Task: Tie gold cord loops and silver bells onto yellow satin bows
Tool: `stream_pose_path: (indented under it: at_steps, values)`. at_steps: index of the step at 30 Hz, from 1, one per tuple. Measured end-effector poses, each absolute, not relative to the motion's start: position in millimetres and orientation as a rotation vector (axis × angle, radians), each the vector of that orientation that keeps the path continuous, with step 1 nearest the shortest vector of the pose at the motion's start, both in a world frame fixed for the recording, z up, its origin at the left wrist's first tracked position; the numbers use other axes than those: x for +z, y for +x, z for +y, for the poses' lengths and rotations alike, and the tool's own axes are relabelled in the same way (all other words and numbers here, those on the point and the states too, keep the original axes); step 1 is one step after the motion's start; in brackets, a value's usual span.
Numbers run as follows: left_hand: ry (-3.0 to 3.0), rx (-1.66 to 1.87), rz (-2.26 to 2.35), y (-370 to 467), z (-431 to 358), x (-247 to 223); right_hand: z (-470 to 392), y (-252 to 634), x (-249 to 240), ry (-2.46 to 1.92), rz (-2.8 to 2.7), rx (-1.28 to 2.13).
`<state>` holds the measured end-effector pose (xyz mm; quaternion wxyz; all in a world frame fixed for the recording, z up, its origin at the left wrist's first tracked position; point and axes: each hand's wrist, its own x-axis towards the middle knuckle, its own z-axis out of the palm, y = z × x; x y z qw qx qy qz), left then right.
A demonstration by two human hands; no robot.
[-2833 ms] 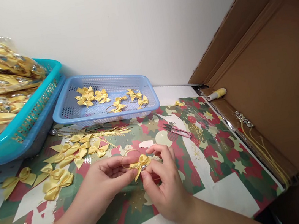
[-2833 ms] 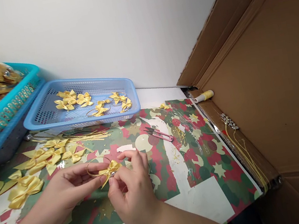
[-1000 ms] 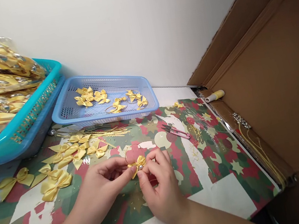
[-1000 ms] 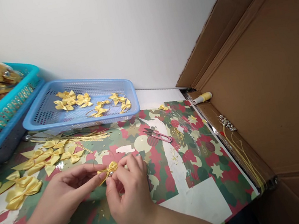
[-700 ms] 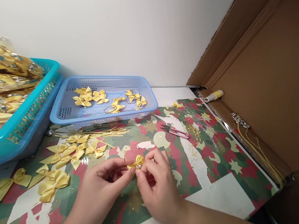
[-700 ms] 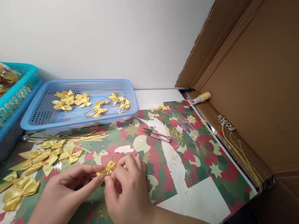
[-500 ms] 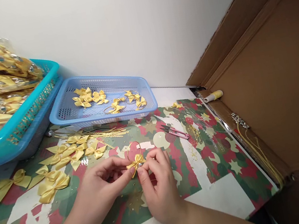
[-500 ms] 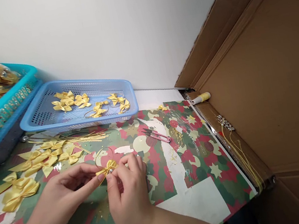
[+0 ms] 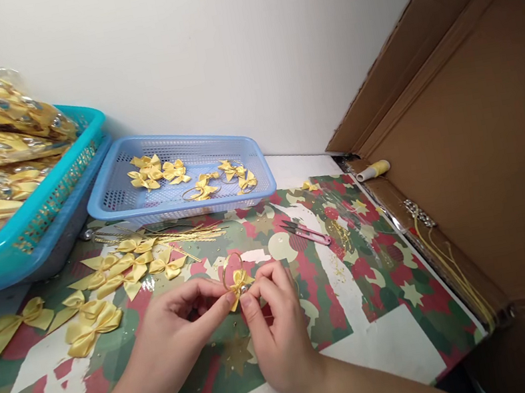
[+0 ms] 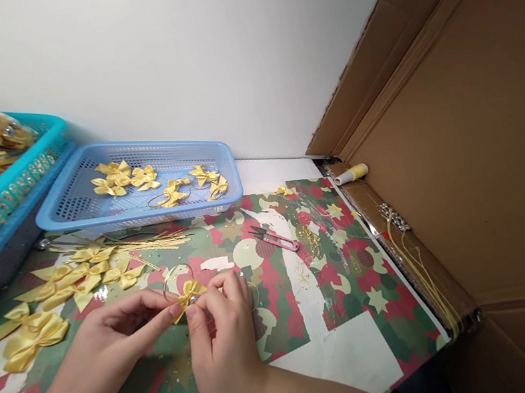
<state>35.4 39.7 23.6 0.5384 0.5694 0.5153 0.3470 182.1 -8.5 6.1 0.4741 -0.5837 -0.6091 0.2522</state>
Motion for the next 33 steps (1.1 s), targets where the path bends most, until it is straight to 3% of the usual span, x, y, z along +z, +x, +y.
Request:
stream_pose_path:
  at_steps: [6,18,33]
  values:
    - [1.743,0.930,1.074,31,46,35,-8,183,6,-1.399,-1.519,0.631]
    - [2.252,0.554,1.063,24,49,37,-8,185,7,-1.424,-1.585,0.581]
    - [2.283,0.531,1.156,29,38,51,-4,188,12,-1.418,-1.555,0.660]
